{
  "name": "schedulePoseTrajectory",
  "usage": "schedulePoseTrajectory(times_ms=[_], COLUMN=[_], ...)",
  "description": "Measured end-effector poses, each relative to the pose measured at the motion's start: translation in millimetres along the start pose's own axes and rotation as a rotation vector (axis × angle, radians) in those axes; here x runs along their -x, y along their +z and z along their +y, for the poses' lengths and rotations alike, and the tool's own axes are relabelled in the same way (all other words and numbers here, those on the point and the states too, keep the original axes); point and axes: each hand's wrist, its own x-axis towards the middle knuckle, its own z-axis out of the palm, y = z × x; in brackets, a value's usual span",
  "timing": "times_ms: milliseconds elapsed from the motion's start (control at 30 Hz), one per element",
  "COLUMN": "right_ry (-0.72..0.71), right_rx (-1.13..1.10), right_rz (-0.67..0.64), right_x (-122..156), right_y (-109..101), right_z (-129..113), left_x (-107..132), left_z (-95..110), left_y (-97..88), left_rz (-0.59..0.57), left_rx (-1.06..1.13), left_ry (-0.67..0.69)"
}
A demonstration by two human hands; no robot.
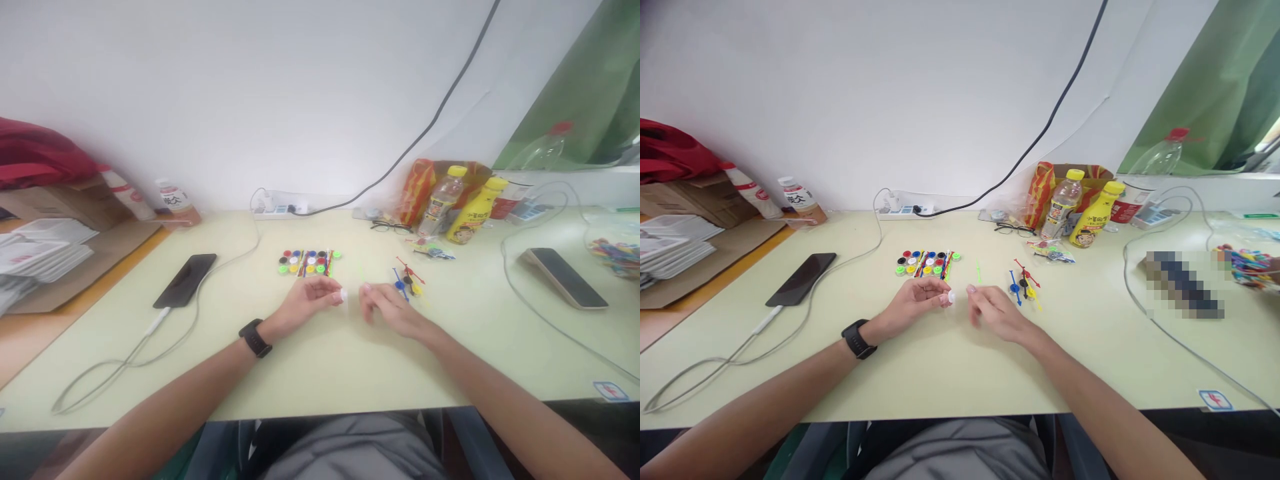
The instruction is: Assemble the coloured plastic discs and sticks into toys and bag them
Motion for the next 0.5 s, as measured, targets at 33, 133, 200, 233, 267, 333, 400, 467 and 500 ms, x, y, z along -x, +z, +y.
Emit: schedulePoseTrajectory(times_ms=[33,133,200,233,267,333,400,467,500], right_ry=[0.024,0.027,0.016,0.019,0.023,0.031,0.041,0.046,0.046], right_rx=[-0.013,-0.046,-0.081,-0.110,-0.141,-0.182,-0.196,-0.196,-0.191], right_rz=[-0.055,0.005,0.103,0.127,0.135,0.119,0.086,0.061,0.056], right_x=[-0.6,-3.6,-5.5,-6.0,-6.2,-5.8,-4.9,-4.1,-4.0], right_y=[-1.9,-4.5,-3.0,-1.3,0.8,5.7,10.0,12.9,13.7], right_z=[-0.7,-3.1,-3.9,-4.0,-3.9,-3.4,-3.0,-2.7,-2.4], left_x=[-0.1,-0.7,-1.1,-1.1,-1.1,-0.7,-0.3,-0.1,-0.1], left_z=[0.2,0.2,-0.1,-0.2,-0.4,-0.6,-0.7,-0.9,-1.2], left_y=[0.0,0.3,0.8,1.0,1.3,1.6,1.6,1.4,1.3], left_rz=[0.009,0.022,0.017,0.015,0.015,0.016,0.018,0.012,0.003], left_rx=[-0.002,0.000,0.004,0.005,0.003,-0.008,-0.029,-0.051,-0.059], left_ry=[-0.001,-0.009,-0.011,-0.013,-0.014,-0.021,-0.026,-0.028,-0.030])
